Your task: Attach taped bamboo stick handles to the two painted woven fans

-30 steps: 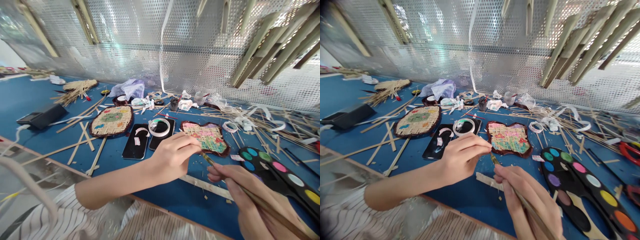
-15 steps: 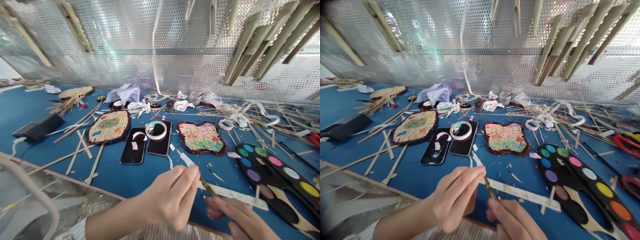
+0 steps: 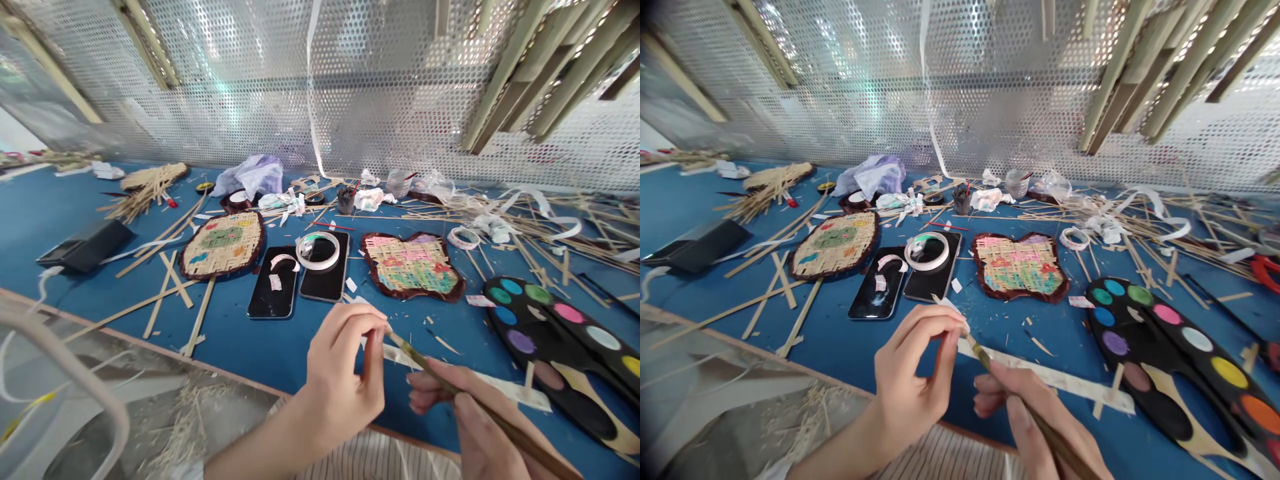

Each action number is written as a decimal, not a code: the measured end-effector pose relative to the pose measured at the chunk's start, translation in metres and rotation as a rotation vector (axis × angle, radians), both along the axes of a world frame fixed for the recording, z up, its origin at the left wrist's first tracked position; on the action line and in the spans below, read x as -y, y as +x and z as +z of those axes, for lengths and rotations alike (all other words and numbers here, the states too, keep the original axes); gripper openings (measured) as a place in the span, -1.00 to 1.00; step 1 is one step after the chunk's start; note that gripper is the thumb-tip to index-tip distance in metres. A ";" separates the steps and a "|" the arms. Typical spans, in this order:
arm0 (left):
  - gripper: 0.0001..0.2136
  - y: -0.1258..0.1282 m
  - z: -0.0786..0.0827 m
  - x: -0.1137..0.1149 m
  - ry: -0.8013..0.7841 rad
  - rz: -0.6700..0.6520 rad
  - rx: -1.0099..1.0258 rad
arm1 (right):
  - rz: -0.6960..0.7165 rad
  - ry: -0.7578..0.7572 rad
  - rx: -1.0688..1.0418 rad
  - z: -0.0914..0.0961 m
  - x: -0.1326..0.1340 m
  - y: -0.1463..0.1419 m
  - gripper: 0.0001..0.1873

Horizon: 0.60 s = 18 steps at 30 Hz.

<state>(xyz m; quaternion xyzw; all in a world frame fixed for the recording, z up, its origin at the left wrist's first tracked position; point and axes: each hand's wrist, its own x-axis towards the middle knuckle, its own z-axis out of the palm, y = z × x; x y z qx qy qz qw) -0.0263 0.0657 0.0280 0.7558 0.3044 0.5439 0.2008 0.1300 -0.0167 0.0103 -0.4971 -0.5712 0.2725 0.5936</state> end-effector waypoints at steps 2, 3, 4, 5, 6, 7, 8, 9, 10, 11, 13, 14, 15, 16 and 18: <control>-0.82 0.000 -0.001 0.001 -0.054 -0.018 0.039 | -0.038 -0.028 -0.045 -0.004 0.002 -0.006 -0.72; -0.83 0.000 -0.001 0.001 -0.084 -0.035 0.058 | -0.056 -0.032 -0.060 -0.006 0.003 -0.009 -0.73; -0.84 -0.001 -0.002 0.001 -0.117 -0.053 0.080 | -0.081 -0.029 -0.070 -0.007 0.004 -0.012 -0.73; -0.86 -0.002 -0.002 0.001 -0.153 -0.068 0.101 | -0.109 -0.022 -0.073 -0.008 0.005 -0.013 -0.74; -0.86 -0.003 -0.002 0.001 -0.182 -0.079 0.121 | -0.136 -0.008 -0.068 -0.008 0.005 -0.013 -0.74; -0.86 -0.004 -0.001 0.001 -0.197 -0.081 0.135 | -0.148 0.004 -0.054 -0.007 0.006 -0.012 -0.73; -0.86 -0.005 0.000 0.001 -0.187 -0.079 0.137 | -0.130 0.013 -0.028 -0.006 0.006 -0.009 -0.72; -0.84 -0.006 0.001 0.001 -0.154 -0.069 0.124 | -0.099 0.020 0.005 -0.003 0.007 -0.006 -0.70; -0.82 -0.007 0.002 0.001 -0.103 -0.056 0.100 | -0.054 0.023 0.047 -0.001 0.007 -0.002 -0.68; -0.80 -0.007 0.004 0.002 -0.046 -0.044 0.074 | 0.010 0.019 0.098 0.002 0.007 0.003 -0.65; -0.75 -0.007 0.005 0.003 0.038 -0.013 0.037 | 0.119 0.027 0.190 0.005 0.006 0.012 -0.59; -0.73 -0.006 0.005 0.003 0.058 0.002 0.028 | 0.157 0.038 0.224 0.006 0.005 0.015 -0.57; -0.70 -0.006 0.005 0.004 0.066 0.015 0.024 | 0.194 0.045 0.252 0.006 0.005 0.017 -0.55; -0.68 -0.005 0.004 0.004 0.066 0.020 0.022 | 0.217 0.053 0.272 0.006 0.004 0.018 -0.54; -0.68 -0.004 0.003 0.004 0.051 0.024 0.018 | 0.175 0.070 0.281 0.005 0.005 0.014 -0.55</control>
